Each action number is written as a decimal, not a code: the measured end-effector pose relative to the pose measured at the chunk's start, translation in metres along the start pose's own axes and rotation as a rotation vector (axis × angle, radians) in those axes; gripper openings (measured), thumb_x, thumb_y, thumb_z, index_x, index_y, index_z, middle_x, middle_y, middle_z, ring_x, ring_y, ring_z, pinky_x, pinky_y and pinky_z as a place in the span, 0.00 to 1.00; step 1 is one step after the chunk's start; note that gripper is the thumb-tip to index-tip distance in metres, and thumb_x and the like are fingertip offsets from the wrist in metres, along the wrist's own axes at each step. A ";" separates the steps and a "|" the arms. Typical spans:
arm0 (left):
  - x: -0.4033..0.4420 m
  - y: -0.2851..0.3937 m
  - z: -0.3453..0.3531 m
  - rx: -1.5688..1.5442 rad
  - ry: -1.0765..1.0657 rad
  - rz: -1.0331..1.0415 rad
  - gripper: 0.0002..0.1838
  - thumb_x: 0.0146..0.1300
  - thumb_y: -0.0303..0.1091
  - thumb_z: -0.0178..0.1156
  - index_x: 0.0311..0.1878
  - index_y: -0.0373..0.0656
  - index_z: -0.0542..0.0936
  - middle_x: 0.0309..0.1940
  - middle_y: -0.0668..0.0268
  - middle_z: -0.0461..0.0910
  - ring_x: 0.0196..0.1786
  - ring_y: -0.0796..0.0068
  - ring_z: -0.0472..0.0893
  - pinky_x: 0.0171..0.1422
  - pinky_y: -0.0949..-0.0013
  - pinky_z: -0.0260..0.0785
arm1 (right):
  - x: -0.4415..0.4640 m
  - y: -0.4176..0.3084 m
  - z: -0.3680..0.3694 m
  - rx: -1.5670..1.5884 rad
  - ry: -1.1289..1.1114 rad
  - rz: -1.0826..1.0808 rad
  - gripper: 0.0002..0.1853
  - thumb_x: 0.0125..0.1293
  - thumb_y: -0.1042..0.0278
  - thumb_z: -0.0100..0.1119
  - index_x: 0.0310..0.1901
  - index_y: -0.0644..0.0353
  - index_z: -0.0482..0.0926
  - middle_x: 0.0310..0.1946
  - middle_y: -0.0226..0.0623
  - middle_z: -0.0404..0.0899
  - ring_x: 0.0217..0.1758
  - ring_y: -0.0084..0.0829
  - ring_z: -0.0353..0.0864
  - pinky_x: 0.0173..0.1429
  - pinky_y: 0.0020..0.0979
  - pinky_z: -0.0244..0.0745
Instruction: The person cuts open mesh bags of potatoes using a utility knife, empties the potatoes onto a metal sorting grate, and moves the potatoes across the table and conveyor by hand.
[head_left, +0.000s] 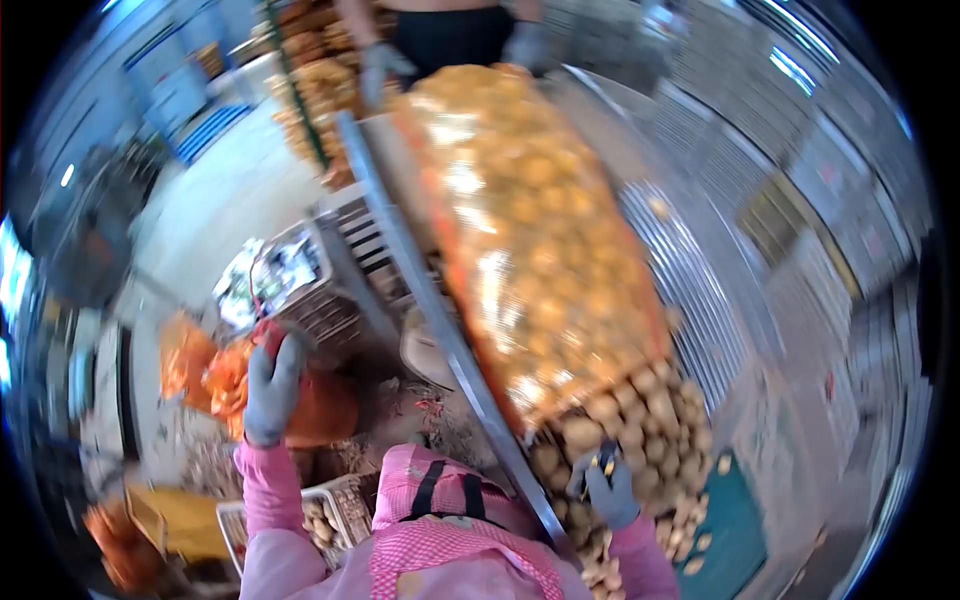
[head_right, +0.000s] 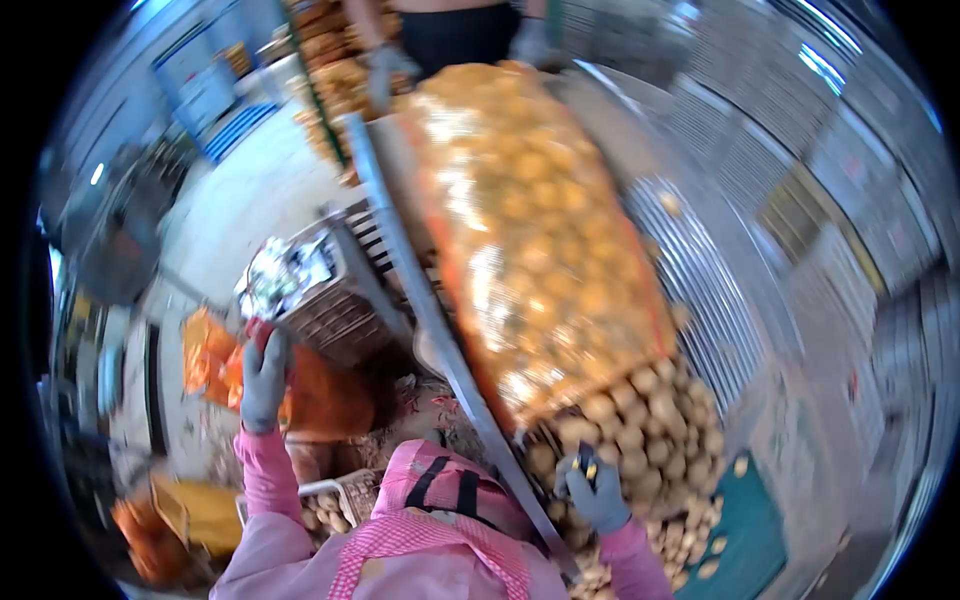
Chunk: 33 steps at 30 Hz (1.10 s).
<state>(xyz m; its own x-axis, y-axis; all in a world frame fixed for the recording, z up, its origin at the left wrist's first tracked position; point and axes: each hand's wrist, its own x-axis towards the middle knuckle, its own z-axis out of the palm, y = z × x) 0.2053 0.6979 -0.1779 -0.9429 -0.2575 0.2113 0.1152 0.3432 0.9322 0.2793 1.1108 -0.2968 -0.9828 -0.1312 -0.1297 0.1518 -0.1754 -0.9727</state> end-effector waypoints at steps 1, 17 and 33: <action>0.007 -0.016 -0.019 0.090 0.085 0.000 0.12 0.69 0.35 0.47 0.37 0.36 0.74 0.23 0.72 0.71 0.27 0.81 0.70 0.31 0.74 0.63 | 0.007 -0.002 0.012 -0.021 -0.062 0.026 0.06 0.63 0.72 0.49 0.37 0.65 0.73 0.22 0.31 0.75 0.23 0.20 0.72 0.29 0.23 0.70; 0.014 -0.322 -0.225 1.037 0.279 -0.839 0.39 0.60 0.35 0.48 0.71 0.45 0.41 0.30 0.48 0.80 0.33 0.47 0.80 0.37 0.50 0.70 | 0.127 -0.024 0.190 -0.410 -0.537 0.384 0.06 0.67 0.72 0.45 0.39 0.63 0.72 0.25 0.32 0.73 0.27 0.23 0.73 0.33 0.25 0.71; 0.098 -0.555 -0.189 1.072 -0.788 -0.902 0.17 0.63 0.39 0.48 0.53 0.55 0.79 0.52 0.69 0.79 0.52 0.67 0.79 0.48 0.54 0.71 | 0.225 0.020 0.432 -0.660 -0.219 0.499 0.04 0.65 0.74 0.53 0.32 0.59 0.71 0.23 0.26 0.70 0.23 0.19 0.65 0.26 0.25 0.62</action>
<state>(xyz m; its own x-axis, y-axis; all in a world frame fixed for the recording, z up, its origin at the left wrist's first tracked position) 0.1075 0.3115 -0.6192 -0.5355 -0.3259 -0.7791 -0.4822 0.8754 -0.0348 0.1061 0.6562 -0.2626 -0.7643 -0.2394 -0.5989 0.4026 0.5483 -0.7330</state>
